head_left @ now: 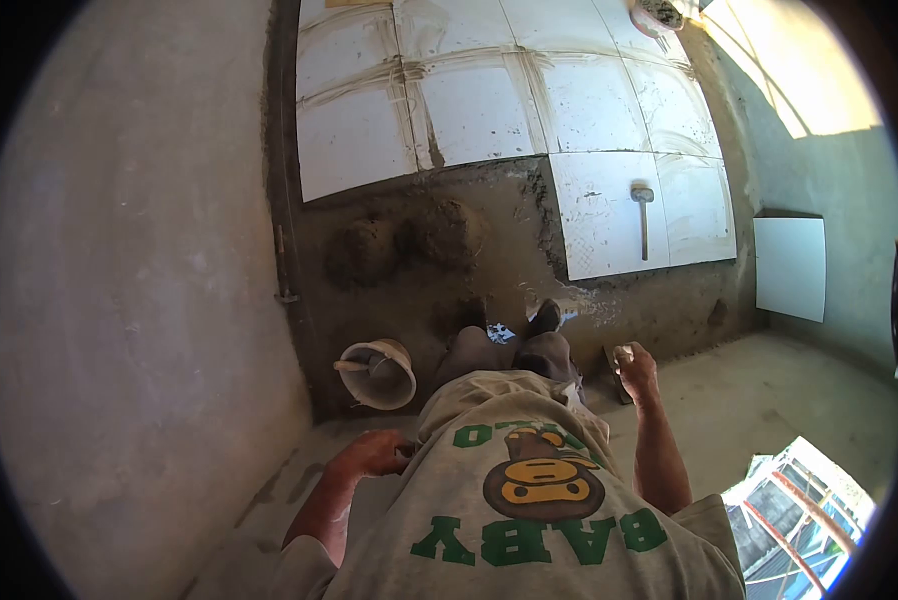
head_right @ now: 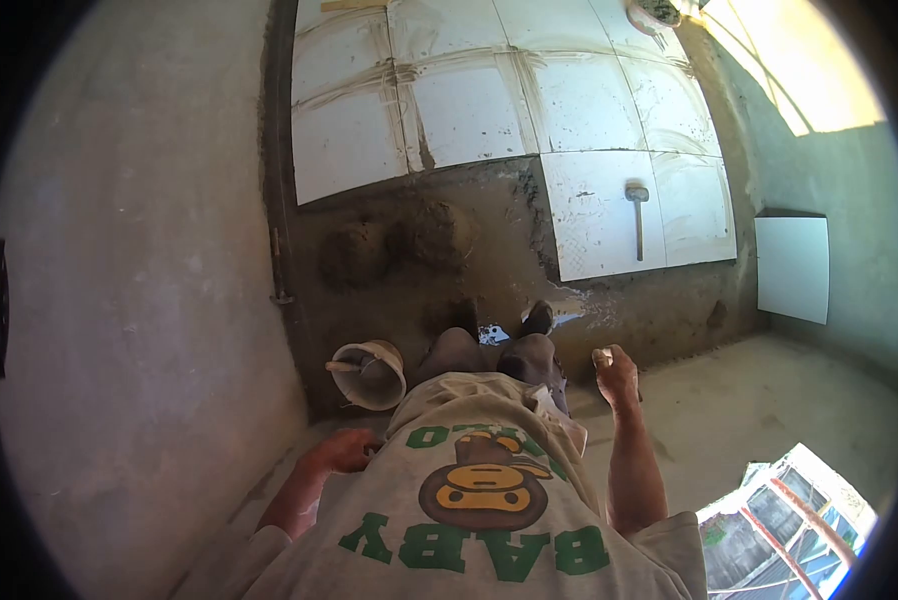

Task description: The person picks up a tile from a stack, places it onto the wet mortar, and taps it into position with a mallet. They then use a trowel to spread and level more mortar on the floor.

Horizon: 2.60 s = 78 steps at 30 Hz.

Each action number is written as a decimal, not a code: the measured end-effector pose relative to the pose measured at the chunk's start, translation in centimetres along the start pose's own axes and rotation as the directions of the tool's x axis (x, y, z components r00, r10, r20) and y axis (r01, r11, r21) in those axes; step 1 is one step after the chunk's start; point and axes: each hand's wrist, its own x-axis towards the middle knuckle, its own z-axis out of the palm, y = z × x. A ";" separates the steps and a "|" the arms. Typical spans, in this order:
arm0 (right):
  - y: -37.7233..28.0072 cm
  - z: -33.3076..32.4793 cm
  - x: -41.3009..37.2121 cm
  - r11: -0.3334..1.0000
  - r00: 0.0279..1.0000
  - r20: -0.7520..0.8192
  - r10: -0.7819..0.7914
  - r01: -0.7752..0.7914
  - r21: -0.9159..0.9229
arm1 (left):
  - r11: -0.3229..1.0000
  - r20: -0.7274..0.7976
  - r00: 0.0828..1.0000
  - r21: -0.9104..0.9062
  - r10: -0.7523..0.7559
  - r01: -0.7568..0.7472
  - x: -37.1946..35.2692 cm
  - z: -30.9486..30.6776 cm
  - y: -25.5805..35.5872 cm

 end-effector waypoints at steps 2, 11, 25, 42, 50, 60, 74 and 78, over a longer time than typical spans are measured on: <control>-3.3 0.1 -0.9 1.000 1.000 0.005 0.001 0.000 -0.025 | 0.999 -0.005 1.000 -0.026 -0.029 0.029 -1.0 -0.9 0.6; -8.0 0.4 -1.2 0.997 1.000 0.003 -0.030 0.030 -0.072 | 0.996 -0.169 0.986 0.083 -0.012 0.027 -1.2 0.6 -0.3; -8.4 -1.1 2.0 0.982 0.987 0.142 -0.072 0.095 -0.161 | 0.994 -0.521 0.853 0.092 -0.006 0.063 2.4 8.0 -1.4; -0.1 0.0 12.9 0.936 0.936 0.157 -0.314 0.333 -0.114 | 0.997 -0.578 0.812 -0.025 -0.078 0.079 -1.4 12.3 11.2; -1.8 -0.3 14.6 0.899 0.909 0.212 -0.358 0.397 -0.185 | 0.983 -0.505 0.844 -0.137 -0.178 0.125 -2.1 13.4 11.1; -9.9 3.5 12.3 0.884 0.892 0.314 -0.326 0.405 -0.233 | 0.951 -0.326 0.927 -0.296 -0.185 0.085 -1.6 10.1 3.8; -25.5 16.4 2.2 0.779 0.875 0.484 -0.012 0.311 -0.544 | 0.756 -0.482 0.592 -0.514 -0.646 0.406 12.6 10.9 -34.2; -30.6 18.7 -0.5 0.770 0.874 0.485 -0.034 0.333 -0.545 | 0.674 -0.233 0.688 -0.560 -0.687 0.483 15.5 14.3 -35.9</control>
